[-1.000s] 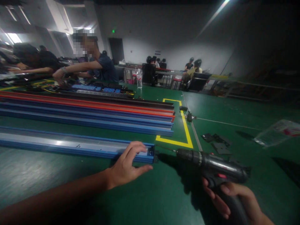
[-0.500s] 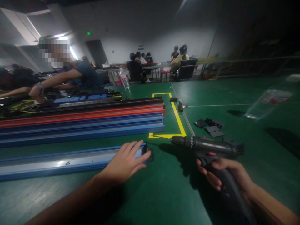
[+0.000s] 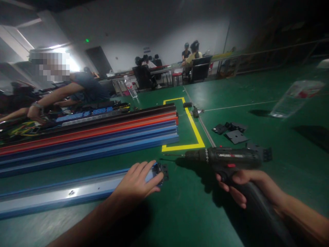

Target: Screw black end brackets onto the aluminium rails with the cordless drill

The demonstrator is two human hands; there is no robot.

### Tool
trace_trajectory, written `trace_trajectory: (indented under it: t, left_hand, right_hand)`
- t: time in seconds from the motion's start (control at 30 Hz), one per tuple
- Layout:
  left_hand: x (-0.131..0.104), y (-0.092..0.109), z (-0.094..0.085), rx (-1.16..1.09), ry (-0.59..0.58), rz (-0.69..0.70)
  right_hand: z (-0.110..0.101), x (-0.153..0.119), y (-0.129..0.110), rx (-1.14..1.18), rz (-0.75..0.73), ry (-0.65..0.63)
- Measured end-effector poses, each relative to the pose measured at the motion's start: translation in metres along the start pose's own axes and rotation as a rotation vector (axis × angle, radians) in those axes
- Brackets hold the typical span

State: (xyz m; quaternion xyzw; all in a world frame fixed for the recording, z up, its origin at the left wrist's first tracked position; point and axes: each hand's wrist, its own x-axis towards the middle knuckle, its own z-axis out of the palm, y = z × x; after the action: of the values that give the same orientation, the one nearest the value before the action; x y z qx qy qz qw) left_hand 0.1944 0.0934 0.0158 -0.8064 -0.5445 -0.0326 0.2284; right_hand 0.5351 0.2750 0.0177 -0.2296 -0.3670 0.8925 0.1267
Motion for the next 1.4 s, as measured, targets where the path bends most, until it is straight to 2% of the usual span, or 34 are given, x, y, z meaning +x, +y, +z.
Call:
trace_trajectory:
  t: [0.17, 0.33, 0.47, 0.67, 1.13, 1.4]
  left_hand:
    - [0.001, 0.007, -0.008, 0.012, -0.019, -0.015]
    - [-0.002, 0.015, -0.019, -0.055, -0.119, -0.01]
    - [-0.007, 0.016, -0.023, -0.137, -0.102, -0.009]
    - [-0.003, 0.01, -0.02, -0.249, -0.108, -0.125]
    - [0.0, -0.007, -0.011, -0.505, -0.199, -0.276]
    - [0.006, -0.016, -0.023, -0.7, -0.283, -0.296]
  right_hand:
    - [-0.002, 0.0, -0.002, 0.018, -0.007, -0.004]
    - [-0.004, 0.0, -0.002, -0.003, 0.006, -0.004]
    - [-0.006, -0.002, 0.0, -0.011, 0.025, -0.007]
    - [-0.005, -0.002, -0.001, -0.025, 0.056, -0.02]
    - [-0.008, -0.003, 0.001, -0.019, 0.064, -0.035]
    - [-0.01, -0.005, -0.002, -0.016, 0.066, -0.036]
